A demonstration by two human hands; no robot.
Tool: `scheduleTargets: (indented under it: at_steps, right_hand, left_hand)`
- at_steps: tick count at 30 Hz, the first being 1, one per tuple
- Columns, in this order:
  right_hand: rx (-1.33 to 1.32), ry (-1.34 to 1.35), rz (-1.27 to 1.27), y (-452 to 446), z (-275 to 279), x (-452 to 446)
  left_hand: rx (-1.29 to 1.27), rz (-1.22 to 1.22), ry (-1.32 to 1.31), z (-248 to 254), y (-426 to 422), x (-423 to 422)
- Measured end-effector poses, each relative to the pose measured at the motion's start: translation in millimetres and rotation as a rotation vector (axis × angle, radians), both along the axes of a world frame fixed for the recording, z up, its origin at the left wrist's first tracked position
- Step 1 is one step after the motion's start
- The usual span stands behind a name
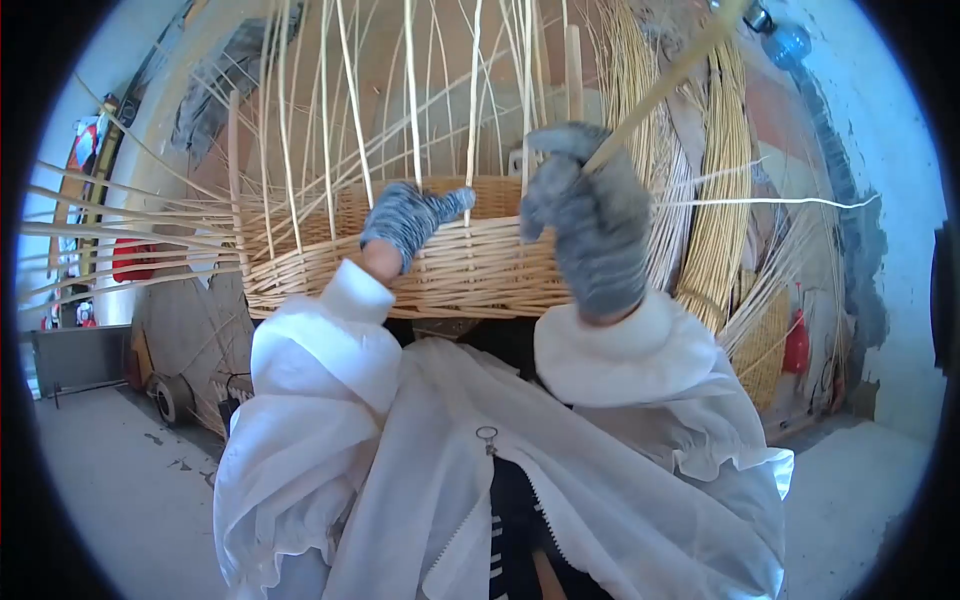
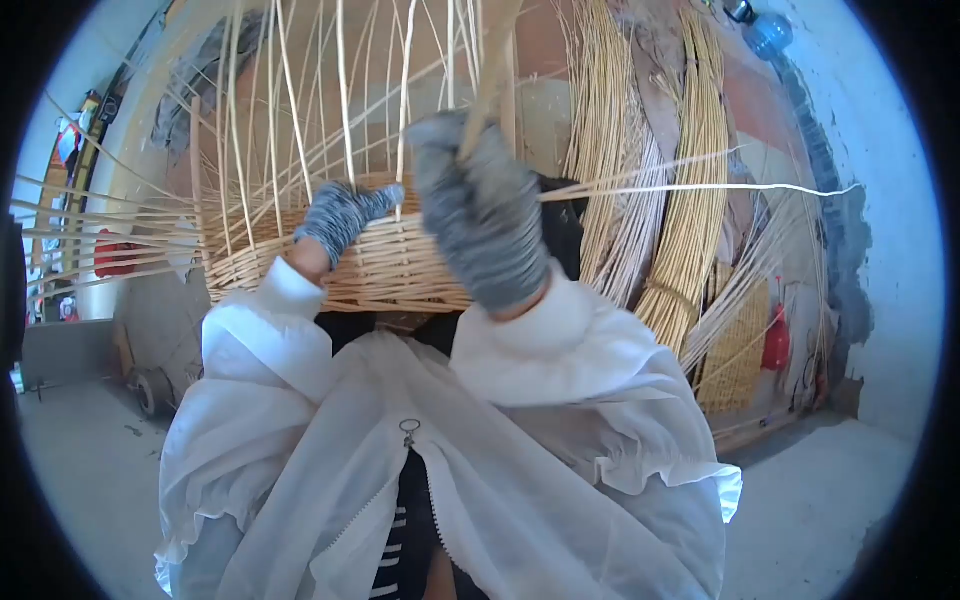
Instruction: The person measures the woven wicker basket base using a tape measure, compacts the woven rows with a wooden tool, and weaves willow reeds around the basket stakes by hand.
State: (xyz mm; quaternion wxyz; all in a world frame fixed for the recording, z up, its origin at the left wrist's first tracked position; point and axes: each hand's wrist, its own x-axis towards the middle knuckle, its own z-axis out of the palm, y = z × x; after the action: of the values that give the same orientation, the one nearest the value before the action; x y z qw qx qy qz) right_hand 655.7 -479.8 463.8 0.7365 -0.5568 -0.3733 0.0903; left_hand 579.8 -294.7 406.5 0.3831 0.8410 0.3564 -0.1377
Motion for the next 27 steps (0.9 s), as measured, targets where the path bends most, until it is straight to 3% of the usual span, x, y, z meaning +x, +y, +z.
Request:
scheduleTargets:
  at_steps: [2, 3, 4, 5, 6, 7, 8, 9, 11, 13, 16, 17, 18, 20, 21, 22, 23, 25, 26, 27]
  right_hand:
    - [0.105, 0.338, 0.181, -3.2, 6.1, 33.9]
    - [0.16, 0.477, 0.207, -4.4, -11.3, 62.5]
    - [-0.199, 0.0, 0.027, -9.3, -81.1, 119.2]
    - [-0.514, -0.467, -0.234, -13.8, -149.2, 175.1]
    - [-0.374, -0.069, -0.056, -32.1, -140.3, 155.3]
    - [-0.224, 0.329, 0.125, -50.2, -125.0, 116.3]
    - [0.269, 0.961, 0.322, -55.7, -119.6, 86.6]
    - [0.272, 1.047, 0.257, -53.8, -123.1, 81.9]
    - [0.3, 1.143, 0.155, -58.1, -131.7, 74.2]
    - [0.257, 1.037, 0.057, -49.6, -94.9, 69.5]
    - [0.329, 0.86, -0.145, -53.4, -88.5, 66.5]
    - [0.397, 0.795, -0.169, -62.0, -98.5, 73.1]
    - [0.384, 0.788, -0.164, -66.9, -99.9, 81.7]
    - [0.111, 0.856, -0.003, -70.6, -95.3, 99.3]
    - [-0.192, 0.753, -0.051, -59.5, -82.4, 113.4]
    - [-0.494, 0.456, -0.152, -38.1, -66.6, 127.4]
    - [-0.428, 0.141, -0.121, -10.0, -76.4, 144.7]
    - [-0.593, -0.809, -0.361, 55.5, -73.9, 157.7]
    - [-0.592, -0.8, -0.349, 67.5, -81.0, 162.7]
    - [-0.575, -0.554, -0.327, 77.9, -78.9, 160.6]
  left_hand:
    - [0.084, 0.053, 0.016, 9.5, -2.9, 1.7]
    - [0.29, 0.032, 0.117, 19.7, -13.6, -3.2]
    - [0.285, 0.021, 0.115, 14.2, -30.8, -17.8]
    - [0.625, -0.224, -0.147, 5.2, -49.0, -33.5]
    - [0.949, -0.474, -0.422, -1.6, -58.6, -40.7]
    - [0.928, -0.486, -0.421, -4.6, -54.4, -44.5]
    - [0.691, -0.578, -0.262, -5.2, -43.7, -47.6]
    - [0.467, -0.662, -0.114, -1.1, -36.0, -41.6]
    - [0.529, -0.653, -0.097, 6.1, -35.5, -36.2]
    - [0.58, -0.65, -0.092, 2.7, -45.7, -23.2]
    - [0.294, -0.247, -0.47, -5.2, -45.7, 11.0]
    - [0.081, -0.432, -0.266, -19.3, -30.5, 34.0]
    - [0.073, -0.422, -0.275, -26.3, -28.7, 36.1]
    - [-0.103, -0.392, -0.188, -32.1, -28.5, 41.7]
    - [-0.055, -0.274, -0.329, -27.9, -37.7, 31.6]
    - [-0.055, -0.265, -0.343, -22.2, -41.3, 34.8]
    - [-0.007, -0.213, -0.247, -17.3, -45.9, 36.7]
    - [0.036, -0.151, -0.139, -18.2, -49.8, 38.2]
    - [-0.002, -0.143, -0.127, -20.2, -46.1, 43.2]
    - [-0.034, -0.137, -0.116, -20.3, -41.8, 45.6]
